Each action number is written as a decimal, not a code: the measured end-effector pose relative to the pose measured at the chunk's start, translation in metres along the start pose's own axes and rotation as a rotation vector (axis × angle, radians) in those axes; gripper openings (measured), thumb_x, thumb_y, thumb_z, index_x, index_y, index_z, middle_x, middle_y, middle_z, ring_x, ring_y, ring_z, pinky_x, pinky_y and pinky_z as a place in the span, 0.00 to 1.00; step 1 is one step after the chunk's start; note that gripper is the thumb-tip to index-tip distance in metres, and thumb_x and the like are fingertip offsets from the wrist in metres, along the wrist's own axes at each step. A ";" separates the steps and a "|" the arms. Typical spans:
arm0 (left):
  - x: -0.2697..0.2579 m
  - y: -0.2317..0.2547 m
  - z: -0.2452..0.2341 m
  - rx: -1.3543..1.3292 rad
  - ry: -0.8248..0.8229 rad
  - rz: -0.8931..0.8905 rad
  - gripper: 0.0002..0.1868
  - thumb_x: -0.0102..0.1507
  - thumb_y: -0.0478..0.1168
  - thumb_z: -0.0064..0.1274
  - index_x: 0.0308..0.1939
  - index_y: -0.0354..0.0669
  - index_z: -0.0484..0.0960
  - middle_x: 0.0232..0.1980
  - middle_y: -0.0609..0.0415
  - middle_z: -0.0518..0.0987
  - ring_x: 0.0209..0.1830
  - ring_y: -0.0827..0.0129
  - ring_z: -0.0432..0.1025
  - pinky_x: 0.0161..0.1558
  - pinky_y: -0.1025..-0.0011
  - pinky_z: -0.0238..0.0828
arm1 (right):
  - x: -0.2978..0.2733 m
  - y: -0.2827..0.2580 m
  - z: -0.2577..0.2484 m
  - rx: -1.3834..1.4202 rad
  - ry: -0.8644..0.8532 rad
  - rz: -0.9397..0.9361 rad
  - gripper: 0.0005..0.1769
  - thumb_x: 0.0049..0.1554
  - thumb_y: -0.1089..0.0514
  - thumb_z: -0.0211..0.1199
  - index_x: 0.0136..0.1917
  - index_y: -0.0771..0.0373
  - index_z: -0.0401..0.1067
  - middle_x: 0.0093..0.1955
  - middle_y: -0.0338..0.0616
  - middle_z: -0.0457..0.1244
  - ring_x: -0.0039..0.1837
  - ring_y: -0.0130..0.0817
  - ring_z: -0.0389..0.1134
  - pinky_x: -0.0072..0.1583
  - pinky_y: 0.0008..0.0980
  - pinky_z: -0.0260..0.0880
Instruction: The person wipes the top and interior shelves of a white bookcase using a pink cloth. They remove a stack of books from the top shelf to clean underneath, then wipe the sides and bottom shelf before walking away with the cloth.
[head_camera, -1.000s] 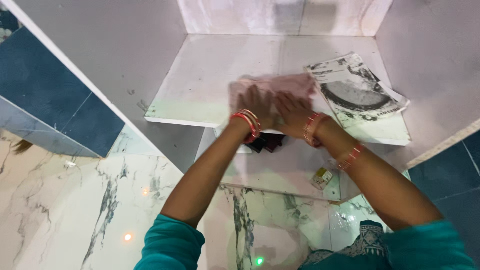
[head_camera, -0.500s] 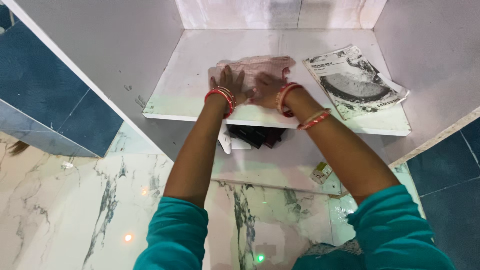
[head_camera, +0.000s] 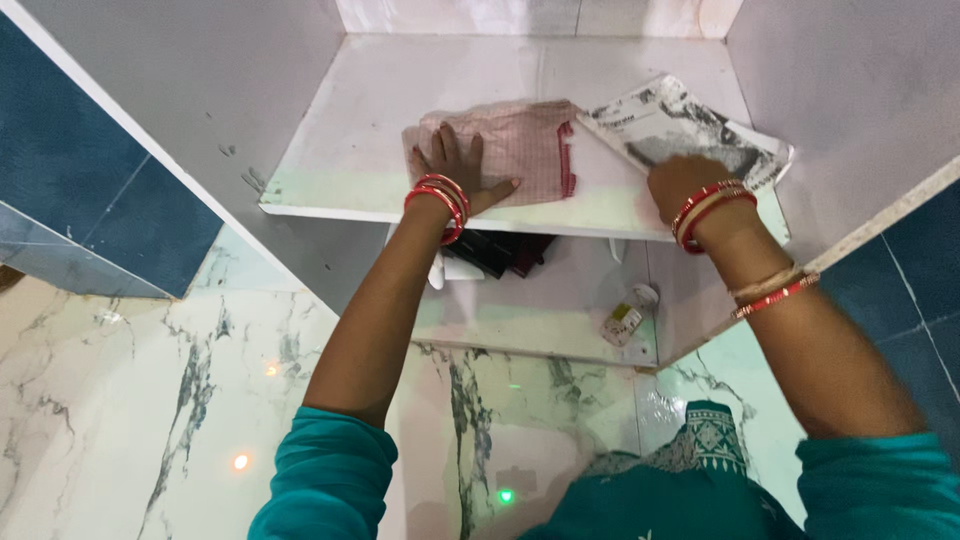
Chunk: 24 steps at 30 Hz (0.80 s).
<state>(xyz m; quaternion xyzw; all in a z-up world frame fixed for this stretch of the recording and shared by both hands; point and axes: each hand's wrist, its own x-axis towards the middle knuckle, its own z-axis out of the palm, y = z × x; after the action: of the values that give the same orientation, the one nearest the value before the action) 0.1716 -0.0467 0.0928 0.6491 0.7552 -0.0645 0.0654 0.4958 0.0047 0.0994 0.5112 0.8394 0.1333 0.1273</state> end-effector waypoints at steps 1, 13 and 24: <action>-0.003 0.000 0.000 -0.002 -0.002 0.005 0.60 0.57 0.84 0.28 0.82 0.54 0.39 0.83 0.34 0.31 0.84 0.45 0.26 0.75 0.35 0.27 | -0.008 -0.004 -0.011 -0.073 0.032 -0.042 0.14 0.60 0.58 0.58 0.53 0.64 0.81 0.48 0.57 0.71 0.53 0.50 0.76 0.56 0.46 0.78; 0.002 -0.002 -0.002 -0.010 -0.013 0.031 0.64 0.54 0.86 0.31 0.83 0.54 0.38 0.83 0.33 0.29 0.84 0.43 0.25 0.74 0.31 0.28 | -0.205 -0.081 -0.031 0.587 0.300 -0.517 0.25 0.43 0.70 0.58 0.56 0.67 0.72 0.36 0.53 0.70 0.31 0.47 0.71 0.31 0.43 0.69; -0.019 0.003 0.000 0.078 0.031 0.245 0.75 0.42 0.91 0.41 0.83 0.56 0.38 0.83 0.33 0.29 0.82 0.39 0.26 0.74 0.32 0.27 | -0.105 -0.139 0.046 0.477 0.336 -0.459 0.09 0.52 0.65 0.60 0.48 0.67 0.71 0.43 0.55 0.69 0.43 0.51 0.73 0.44 0.49 0.75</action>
<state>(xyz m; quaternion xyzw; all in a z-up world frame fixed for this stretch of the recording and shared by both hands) 0.1774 -0.0644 0.0963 0.7394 0.6681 -0.0756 0.0358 0.4441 -0.1459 0.0152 0.2959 0.9489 -0.0160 -0.1086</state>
